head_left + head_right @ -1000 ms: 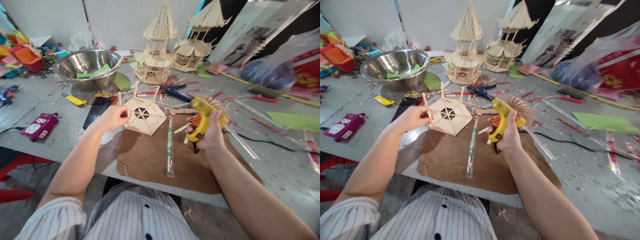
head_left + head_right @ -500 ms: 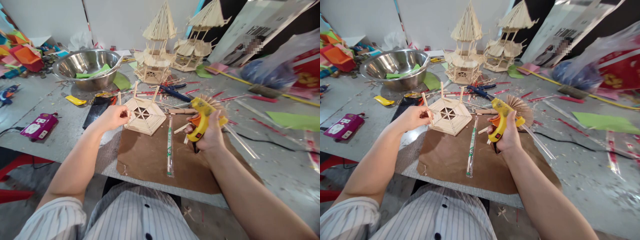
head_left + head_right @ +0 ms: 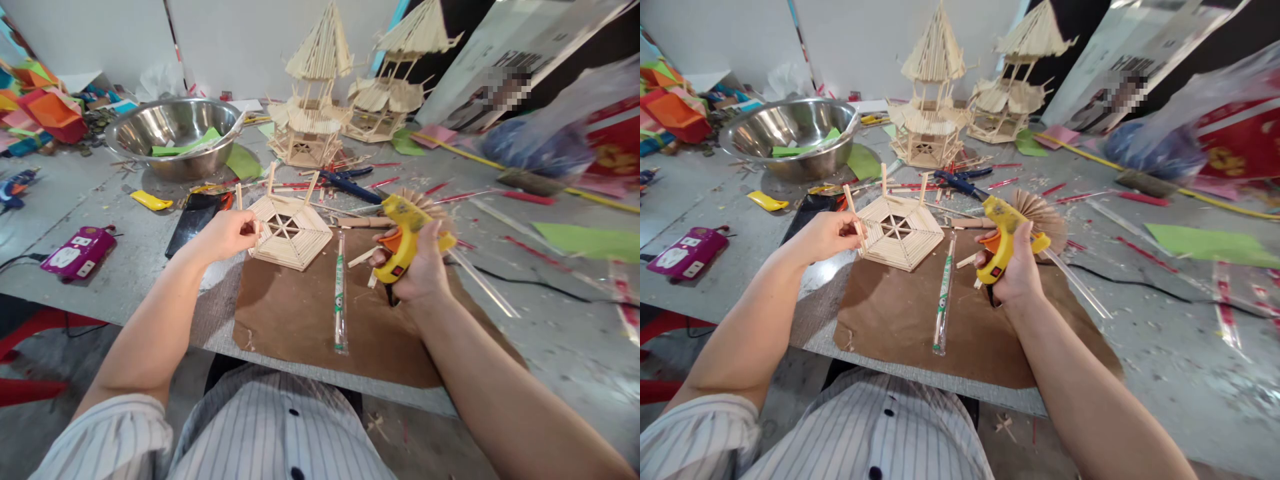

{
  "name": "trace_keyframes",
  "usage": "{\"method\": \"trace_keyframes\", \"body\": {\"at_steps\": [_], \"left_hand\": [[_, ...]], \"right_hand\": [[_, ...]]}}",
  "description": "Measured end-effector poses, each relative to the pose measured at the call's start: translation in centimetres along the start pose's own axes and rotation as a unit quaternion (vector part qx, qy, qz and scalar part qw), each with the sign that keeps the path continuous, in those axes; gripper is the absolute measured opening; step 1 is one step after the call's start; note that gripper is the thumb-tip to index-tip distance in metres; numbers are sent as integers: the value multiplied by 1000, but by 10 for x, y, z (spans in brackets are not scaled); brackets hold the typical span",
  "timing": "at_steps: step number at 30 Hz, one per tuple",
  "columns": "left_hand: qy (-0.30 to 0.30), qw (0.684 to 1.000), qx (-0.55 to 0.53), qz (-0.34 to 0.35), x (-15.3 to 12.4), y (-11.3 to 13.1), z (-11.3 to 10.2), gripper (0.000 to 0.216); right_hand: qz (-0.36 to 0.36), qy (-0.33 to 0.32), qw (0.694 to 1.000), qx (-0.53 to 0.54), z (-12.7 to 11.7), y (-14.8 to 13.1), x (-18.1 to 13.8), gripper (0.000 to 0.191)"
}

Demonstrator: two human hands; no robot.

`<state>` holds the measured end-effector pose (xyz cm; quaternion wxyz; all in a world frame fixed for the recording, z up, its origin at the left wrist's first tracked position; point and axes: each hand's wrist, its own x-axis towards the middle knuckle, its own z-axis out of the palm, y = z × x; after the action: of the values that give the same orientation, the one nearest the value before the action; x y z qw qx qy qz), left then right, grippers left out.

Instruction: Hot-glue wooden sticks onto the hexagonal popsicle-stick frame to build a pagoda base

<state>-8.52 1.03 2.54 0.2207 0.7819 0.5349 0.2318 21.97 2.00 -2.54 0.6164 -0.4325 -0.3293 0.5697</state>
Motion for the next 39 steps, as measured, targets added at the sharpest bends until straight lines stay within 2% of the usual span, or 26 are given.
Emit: {"method": "trace_keyframes", "body": {"at_steps": [39], "left_hand": [[4, 1000, 11, 4, 0, -1, 1, 13]], "right_hand": [[-6, -7, 1000, -5, 0, 1, 0, 62]]}}
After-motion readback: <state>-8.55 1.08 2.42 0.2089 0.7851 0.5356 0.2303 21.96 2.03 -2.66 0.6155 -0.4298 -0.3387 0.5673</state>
